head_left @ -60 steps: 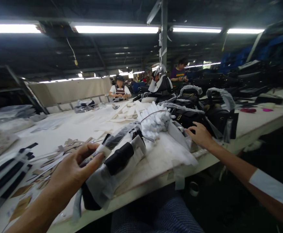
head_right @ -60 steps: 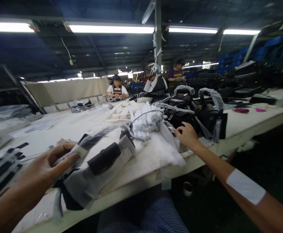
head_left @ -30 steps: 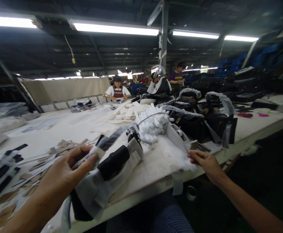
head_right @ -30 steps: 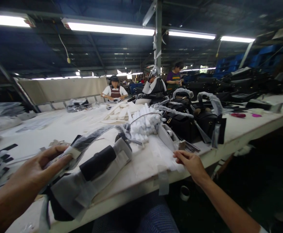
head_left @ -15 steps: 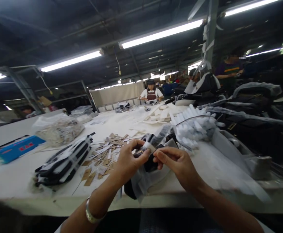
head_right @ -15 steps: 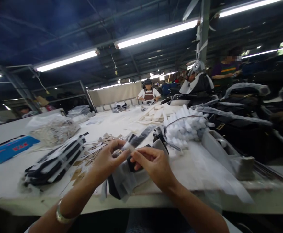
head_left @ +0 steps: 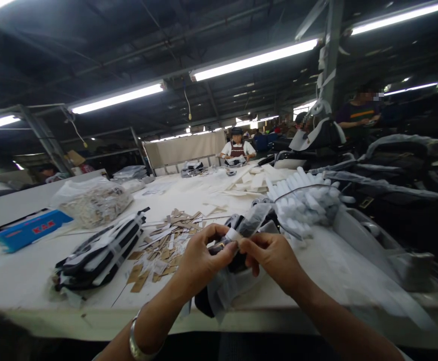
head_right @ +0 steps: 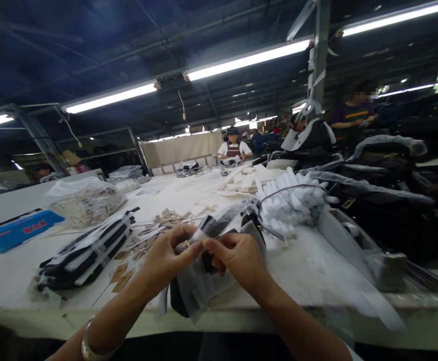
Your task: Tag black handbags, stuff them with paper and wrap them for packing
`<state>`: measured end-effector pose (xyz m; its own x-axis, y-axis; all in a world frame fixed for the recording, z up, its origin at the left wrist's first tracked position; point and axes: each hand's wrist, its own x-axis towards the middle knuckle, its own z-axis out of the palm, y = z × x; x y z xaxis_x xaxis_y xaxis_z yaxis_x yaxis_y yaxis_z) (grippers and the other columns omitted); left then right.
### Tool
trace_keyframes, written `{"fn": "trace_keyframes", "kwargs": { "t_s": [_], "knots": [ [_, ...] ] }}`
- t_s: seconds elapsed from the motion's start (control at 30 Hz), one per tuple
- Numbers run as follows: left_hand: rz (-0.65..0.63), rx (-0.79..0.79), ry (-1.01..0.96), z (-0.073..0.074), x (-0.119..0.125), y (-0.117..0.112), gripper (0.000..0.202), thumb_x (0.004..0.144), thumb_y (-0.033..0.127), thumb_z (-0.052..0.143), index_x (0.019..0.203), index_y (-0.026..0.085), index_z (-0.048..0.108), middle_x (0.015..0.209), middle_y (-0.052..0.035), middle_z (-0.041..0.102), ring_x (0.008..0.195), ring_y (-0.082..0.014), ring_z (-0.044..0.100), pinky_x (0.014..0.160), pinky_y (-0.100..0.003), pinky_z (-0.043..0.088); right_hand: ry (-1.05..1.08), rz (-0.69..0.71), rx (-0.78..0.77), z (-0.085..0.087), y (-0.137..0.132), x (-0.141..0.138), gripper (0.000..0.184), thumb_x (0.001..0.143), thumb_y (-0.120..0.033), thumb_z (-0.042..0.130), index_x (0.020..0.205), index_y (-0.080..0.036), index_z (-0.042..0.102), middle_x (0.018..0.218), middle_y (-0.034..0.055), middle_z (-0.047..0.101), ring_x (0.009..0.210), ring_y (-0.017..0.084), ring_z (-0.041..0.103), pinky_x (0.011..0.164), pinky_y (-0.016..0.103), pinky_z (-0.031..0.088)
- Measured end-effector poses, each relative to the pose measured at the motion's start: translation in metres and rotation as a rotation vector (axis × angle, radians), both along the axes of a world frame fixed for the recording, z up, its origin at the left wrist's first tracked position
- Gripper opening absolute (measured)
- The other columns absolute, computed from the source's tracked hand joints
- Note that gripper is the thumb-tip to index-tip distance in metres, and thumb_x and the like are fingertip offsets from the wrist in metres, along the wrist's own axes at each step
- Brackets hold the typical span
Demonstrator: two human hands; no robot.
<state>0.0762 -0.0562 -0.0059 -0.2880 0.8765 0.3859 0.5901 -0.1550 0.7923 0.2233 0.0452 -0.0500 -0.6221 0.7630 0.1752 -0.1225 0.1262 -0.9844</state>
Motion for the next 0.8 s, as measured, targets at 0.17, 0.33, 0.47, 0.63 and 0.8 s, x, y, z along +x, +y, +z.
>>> {"fn": "trace_keyframes", "kwargs": {
  "t_s": [0.17, 0.33, 0.47, 0.63, 0.8],
  "knots": [
    [-0.075, -0.056, -0.118, 0.008, 0.003, -0.003, 0.023, 0.079, 0.037, 0.071, 0.090, 0.018, 0.067, 0.084, -0.0018, 0.069, 0.080, -0.0165, 0.061, 0.073, -0.024, 0.046, 0.051, 0.146, -0.065, -0.018, 0.012, -0.018, 0.058, 0.073, -0.071, 0.065, 0.051, -0.017, 0.060, 0.039, 0.0007, 0.057, 0.033, 0.010, 0.048, 0.039, 0.022, 0.038],
    [-0.080, -0.105, -0.251, 0.018, 0.005, -0.005, 0.028, 0.082, 0.043, 0.070, 0.096, 0.018, 0.069, 0.089, -0.0015, 0.070, 0.080, -0.0146, 0.061, 0.073, -0.022, 0.046, -0.022, 0.050, -0.078, -0.025, 0.019, -0.024, 0.055, 0.076, -0.066, 0.068, 0.053, -0.017, 0.059, 0.039, -0.0012, 0.055, 0.033, 0.009, 0.048, 0.036, 0.019, 0.032],
    [-0.018, -0.094, -0.244, 0.017, 0.005, -0.002, 0.033, 0.079, 0.047, 0.072, 0.095, 0.018, 0.070, 0.089, -0.0020, 0.071, 0.081, -0.0163, 0.063, 0.073, -0.024, 0.047, 0.149, -0.047, -0.088, -0.016, 0.007, 0.001, 0.047, 0.080, -0.060, 0.070, 0.081, -0.014, 0.072, 0.058, 0.0016, 0.067, 0.048, 0.013, 0.061, 0.050, 0.024, 0.049],
    [0.014, -0.073, -0.207, 0.012, 0.005, -0.001, 0.036, 0.078, 0.050, 0.072, 0.095, 0.018, 0.069, 0.086, -0.0028, 0.071, 0.076, -0.0161, 0.063, 0.069, -0.025, 0.047, 0.378, -0.022, -0.278, 0.006, -0.024, 0.021, 0.089, 0.080, -0.050, 0.076, 0.152, -0.017, 0.036, 0.099, 0.0079, 0.077, 0.097, 0.023, 0.073, 0.096, 0.040, 0.054],
    [0.020, -0.030, -0.172, 0.004, 0.008, -0.003, 0.049, 0.077, 0.042, 0.074, 0.119, 0.021, 0.057, 0.088, -0.0012, 0.067, 0.074, -0.0148, 0.064, 0.065, -0.024, 0.049, 0.473, 0.088, -0.410, 0.018, -0.040, 0.010, 0.090, 0.083, -0.045, 0.075, 0.156, -0.025, 0.025, 0.114, 0.0060, 0.074, 0.113, 0.022, 0.066, 0.108, 0.042, 0.046]
  ]
}}
